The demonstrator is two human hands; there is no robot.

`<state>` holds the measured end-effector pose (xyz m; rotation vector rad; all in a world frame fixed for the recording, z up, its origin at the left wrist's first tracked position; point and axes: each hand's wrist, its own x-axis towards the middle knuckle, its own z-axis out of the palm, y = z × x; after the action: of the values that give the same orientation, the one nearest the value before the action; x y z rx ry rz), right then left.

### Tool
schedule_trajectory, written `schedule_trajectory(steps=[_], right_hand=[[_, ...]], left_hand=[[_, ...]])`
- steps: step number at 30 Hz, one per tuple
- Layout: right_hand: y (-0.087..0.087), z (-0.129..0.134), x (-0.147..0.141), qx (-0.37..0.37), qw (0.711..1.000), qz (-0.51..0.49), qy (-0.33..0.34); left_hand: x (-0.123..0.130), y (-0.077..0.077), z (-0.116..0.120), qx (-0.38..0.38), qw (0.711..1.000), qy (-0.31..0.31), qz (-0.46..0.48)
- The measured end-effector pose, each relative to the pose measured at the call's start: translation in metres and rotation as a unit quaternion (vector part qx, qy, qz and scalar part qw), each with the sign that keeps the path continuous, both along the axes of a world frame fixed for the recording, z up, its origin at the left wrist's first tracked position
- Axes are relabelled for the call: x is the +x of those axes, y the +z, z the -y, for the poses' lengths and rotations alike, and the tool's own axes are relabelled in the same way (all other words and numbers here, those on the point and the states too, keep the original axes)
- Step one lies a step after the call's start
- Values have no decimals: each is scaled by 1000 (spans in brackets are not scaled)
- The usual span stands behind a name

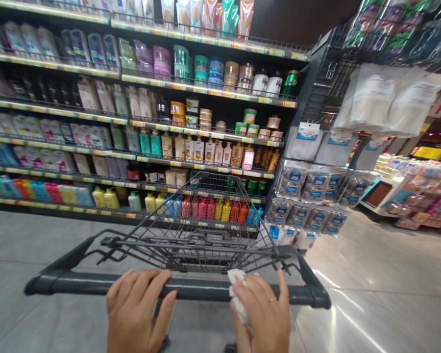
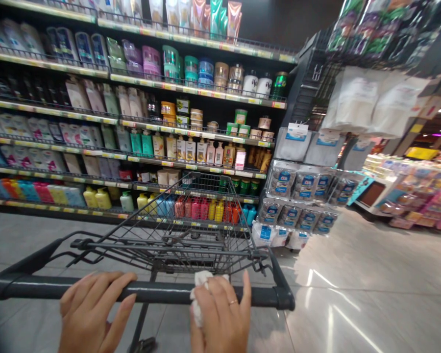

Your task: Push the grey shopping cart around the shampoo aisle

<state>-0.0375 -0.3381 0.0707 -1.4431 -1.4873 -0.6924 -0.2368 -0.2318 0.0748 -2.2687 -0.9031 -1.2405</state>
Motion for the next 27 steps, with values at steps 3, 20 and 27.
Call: schedule_trajectory(steps=[3,20,27], right_hand=[[-2,21,38,7,999,18,-35],[-15,1,24,115,990,7,-85],[-51,-14,-22,115,991,33,63]], left_hand=[[1,1,0,8,1000,-3,-2],[6,1,12,-7,999,13,-34],[5,-3,14,8,999,-3,-43]])
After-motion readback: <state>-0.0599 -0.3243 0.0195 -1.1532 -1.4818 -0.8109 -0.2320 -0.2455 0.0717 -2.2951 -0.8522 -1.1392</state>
